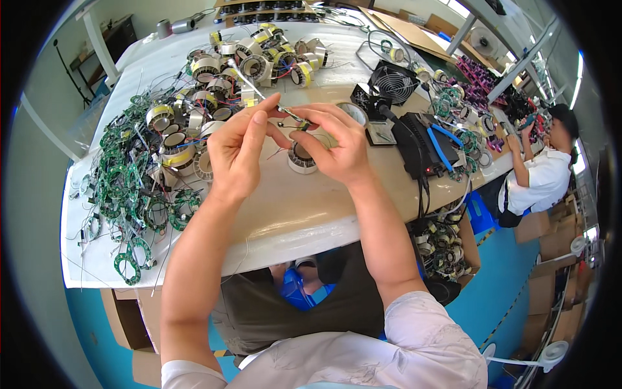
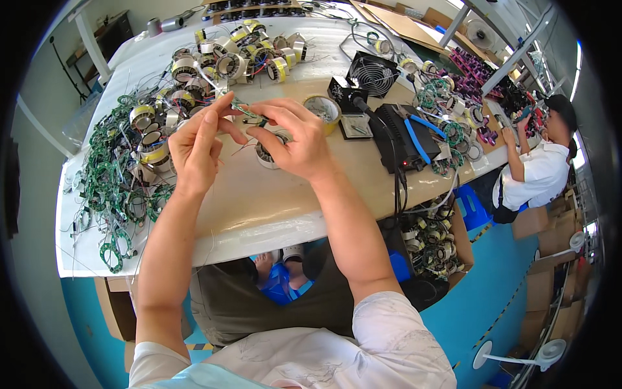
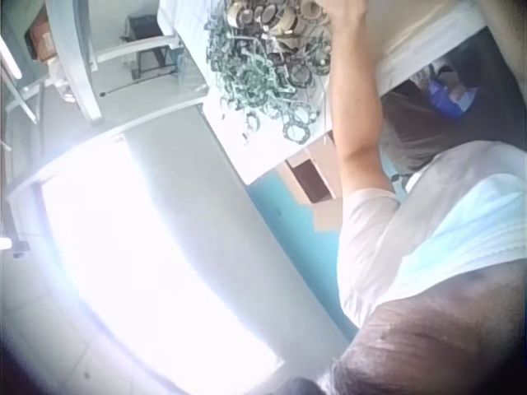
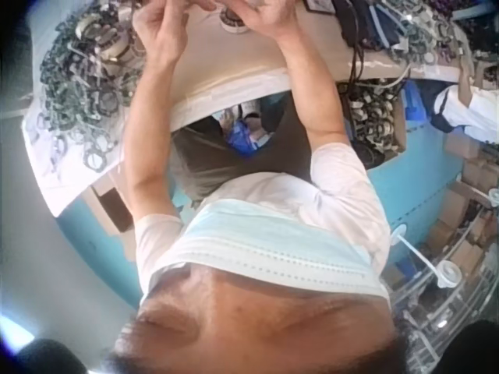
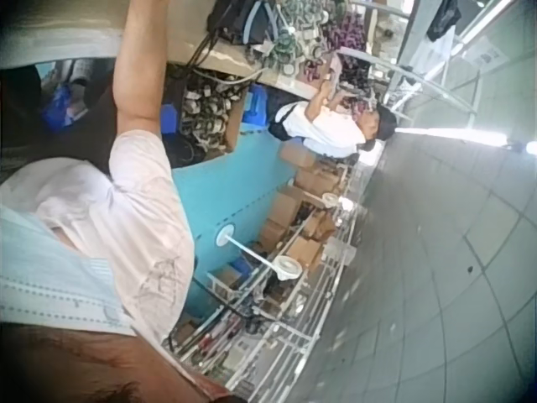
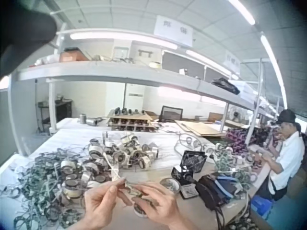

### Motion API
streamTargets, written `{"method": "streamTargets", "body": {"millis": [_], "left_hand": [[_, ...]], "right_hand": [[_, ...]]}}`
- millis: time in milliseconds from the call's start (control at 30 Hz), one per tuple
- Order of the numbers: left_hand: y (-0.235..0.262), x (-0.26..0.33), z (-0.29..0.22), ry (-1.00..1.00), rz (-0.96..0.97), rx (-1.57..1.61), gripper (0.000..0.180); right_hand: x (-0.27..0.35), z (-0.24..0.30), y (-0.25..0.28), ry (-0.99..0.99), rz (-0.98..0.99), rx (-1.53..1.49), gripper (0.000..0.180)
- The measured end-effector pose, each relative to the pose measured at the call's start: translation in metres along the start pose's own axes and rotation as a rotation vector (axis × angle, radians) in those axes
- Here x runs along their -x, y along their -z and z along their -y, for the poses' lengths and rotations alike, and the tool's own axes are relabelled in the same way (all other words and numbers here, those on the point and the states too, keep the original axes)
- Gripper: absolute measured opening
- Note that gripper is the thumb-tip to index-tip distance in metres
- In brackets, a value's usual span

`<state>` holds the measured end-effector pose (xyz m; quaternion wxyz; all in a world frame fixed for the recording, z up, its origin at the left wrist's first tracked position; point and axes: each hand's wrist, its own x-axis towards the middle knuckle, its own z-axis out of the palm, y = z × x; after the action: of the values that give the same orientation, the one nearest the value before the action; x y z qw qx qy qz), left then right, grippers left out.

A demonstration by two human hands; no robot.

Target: The person connects wires between circular circuit boards and cylindrical coil units by hand, solders the wire joints using a soldering iron, and attaches additional circuit boards onto the coil units.

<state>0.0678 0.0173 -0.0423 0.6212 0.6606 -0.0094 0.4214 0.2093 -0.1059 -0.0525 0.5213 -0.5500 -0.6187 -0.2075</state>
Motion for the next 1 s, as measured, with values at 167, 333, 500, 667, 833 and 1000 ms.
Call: {"method": "streamTargets", "body": {"millis": [167, 333, 500, 667, 833, 1000], "left_hand": [[0.011, -0.009, -0.001, -0.143, -0.047, -0.173, 0.034], [0.039, -0.028, -0.011, -0.247, -0.379, -0.138, 0.025], [0.048, -0.032, -0.028, -0.243, -0.555, -0.198, 0.024], [0.036, -0.026, -0.022, -0.366, -0.119, -0.485, 0.037], [0.015, -0.018, -0.012, -0.442, 0.062, -0.701, 0.042], [0.017, -0.018, -0.009, -0.344, 0.052, -0.730, 0.032]], "right_hand": [[0.012, -0.018, -0.010, -0.339, -0.111, -0.291, 0.027], [0.006, -0.013, 0.005, -0.498, -0.183, -0.700, 0.030], [0.011, -0.013, 0.004, -0.475, -0.106, -0.900, 0.027], [0.012, -0.004, 0.003, -0.550, 0.014, -0.849, 0.026], [0.012, 0.003, -0.001, -0.511, 0.035, -0.882, 0.028], [0.010, 0.003, 0.007, -0.516, 0.135, -0.735, 0.024]]}}
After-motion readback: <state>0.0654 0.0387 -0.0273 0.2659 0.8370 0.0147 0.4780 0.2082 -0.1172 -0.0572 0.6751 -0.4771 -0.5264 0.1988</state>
